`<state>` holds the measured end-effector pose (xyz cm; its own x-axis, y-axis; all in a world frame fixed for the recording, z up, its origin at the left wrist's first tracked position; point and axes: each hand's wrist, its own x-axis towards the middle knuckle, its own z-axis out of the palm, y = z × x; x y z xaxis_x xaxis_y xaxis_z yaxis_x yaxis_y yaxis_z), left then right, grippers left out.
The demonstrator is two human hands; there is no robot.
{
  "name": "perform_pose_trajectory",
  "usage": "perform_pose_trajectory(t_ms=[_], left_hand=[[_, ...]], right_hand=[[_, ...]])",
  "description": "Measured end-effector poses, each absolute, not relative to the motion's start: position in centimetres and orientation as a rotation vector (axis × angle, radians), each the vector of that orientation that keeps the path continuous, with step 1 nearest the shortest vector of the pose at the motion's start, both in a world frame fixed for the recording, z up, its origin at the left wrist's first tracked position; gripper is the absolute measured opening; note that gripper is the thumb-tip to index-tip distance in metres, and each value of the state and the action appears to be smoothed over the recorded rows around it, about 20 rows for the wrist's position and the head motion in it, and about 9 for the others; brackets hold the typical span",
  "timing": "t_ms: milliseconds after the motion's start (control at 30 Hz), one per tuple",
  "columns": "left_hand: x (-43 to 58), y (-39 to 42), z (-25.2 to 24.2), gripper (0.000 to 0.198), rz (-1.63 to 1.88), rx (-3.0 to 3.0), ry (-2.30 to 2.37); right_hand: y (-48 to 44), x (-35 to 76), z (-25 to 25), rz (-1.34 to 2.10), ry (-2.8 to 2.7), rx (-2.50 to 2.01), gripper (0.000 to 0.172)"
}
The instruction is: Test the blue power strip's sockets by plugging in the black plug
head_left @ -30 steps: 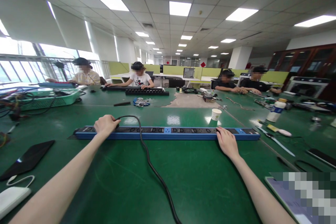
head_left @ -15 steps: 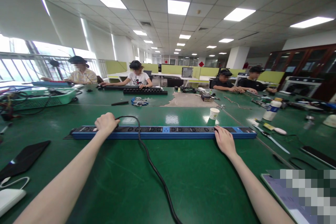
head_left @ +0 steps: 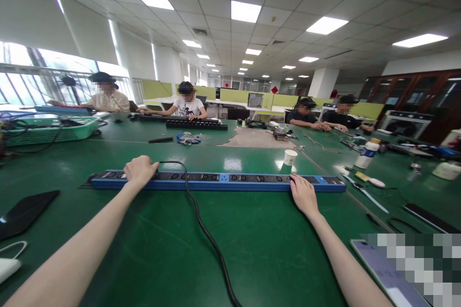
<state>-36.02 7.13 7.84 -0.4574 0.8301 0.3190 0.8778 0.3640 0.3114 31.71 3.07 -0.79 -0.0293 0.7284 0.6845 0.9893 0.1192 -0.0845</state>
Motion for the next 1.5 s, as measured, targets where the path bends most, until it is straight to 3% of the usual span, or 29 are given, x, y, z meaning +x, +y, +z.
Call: perform_pose_trajectory(t_ms=[133,533,1067,1500], left_hand=[[-35.7,6.9,7.3,0.053,-0.594,-1.470,-2.475],[-37.3,6.4,6.1,0.063,-0.838,-1.367,-2.394],[-35.9,5.7,4.7,0.050,-0.704,-1.595,-2.043],[-35.7,5.9,5.7,0.050,-0.676,-1.507,-2.267]], right_hand=[[3.1,31.7,-0.8,-0.576,-1.810,-1.667,0.046],[3.6,31.6,-1.1,-0.580,-1.814,-1.689,0.045],[3.5,31.6,-1.0,-0.558,-1.815,-1.688,0.046],[3.2,31.4,-0.7,-0.510,-1.796,-1.680,0.048]])
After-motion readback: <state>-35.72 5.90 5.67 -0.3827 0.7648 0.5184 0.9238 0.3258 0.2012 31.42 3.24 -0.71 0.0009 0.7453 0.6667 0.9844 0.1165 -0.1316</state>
